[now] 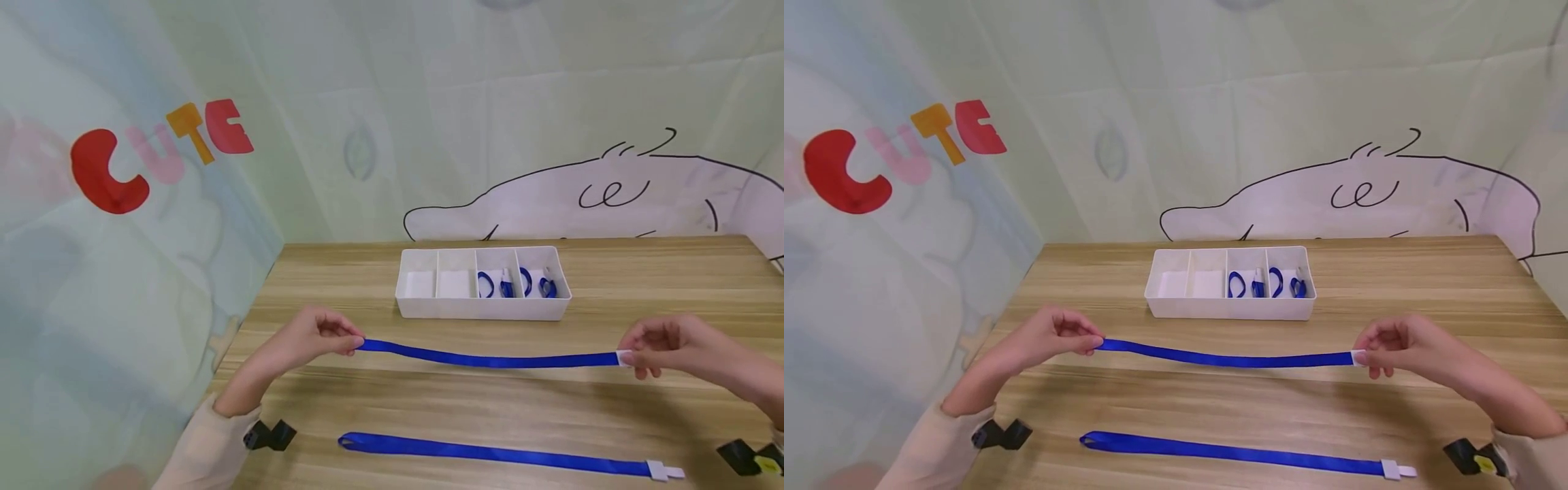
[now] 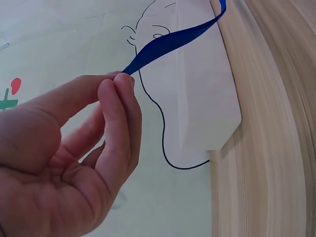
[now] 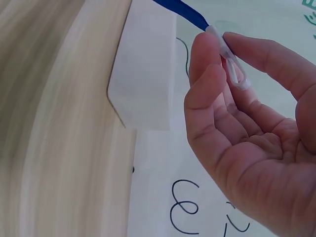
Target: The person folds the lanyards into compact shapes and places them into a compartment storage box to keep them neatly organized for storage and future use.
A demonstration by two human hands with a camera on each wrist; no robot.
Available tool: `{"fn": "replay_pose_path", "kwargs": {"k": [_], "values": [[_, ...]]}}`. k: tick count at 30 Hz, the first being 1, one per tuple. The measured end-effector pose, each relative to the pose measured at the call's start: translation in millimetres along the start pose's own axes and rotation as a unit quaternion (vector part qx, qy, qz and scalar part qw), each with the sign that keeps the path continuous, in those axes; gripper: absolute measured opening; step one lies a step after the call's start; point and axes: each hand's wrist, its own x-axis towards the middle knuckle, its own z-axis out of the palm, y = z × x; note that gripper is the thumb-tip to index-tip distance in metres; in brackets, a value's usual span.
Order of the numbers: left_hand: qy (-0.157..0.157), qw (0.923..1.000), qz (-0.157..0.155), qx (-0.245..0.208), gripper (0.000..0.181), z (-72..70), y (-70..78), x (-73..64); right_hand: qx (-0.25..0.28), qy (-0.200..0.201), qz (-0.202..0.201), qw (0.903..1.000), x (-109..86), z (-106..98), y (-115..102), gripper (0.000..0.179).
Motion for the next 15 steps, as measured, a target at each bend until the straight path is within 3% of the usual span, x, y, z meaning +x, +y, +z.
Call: {"fn": "replay_pose_path", "kwargs": {"k": [6,15], "values": [[-0.002,0.9997,0.012,-0.020,0.018,0.1,4.4,3.8,0.016,0.000,-0.014,0.9998,6.2,-2.2,-12.0,0.014],[-0.009,0.9990,0.035,-0.027,0.016,2.3,15.7,11.0,0.039,-0.011,-0.074,0.9964,17.8,2.5,-30.3,0.007]]}}
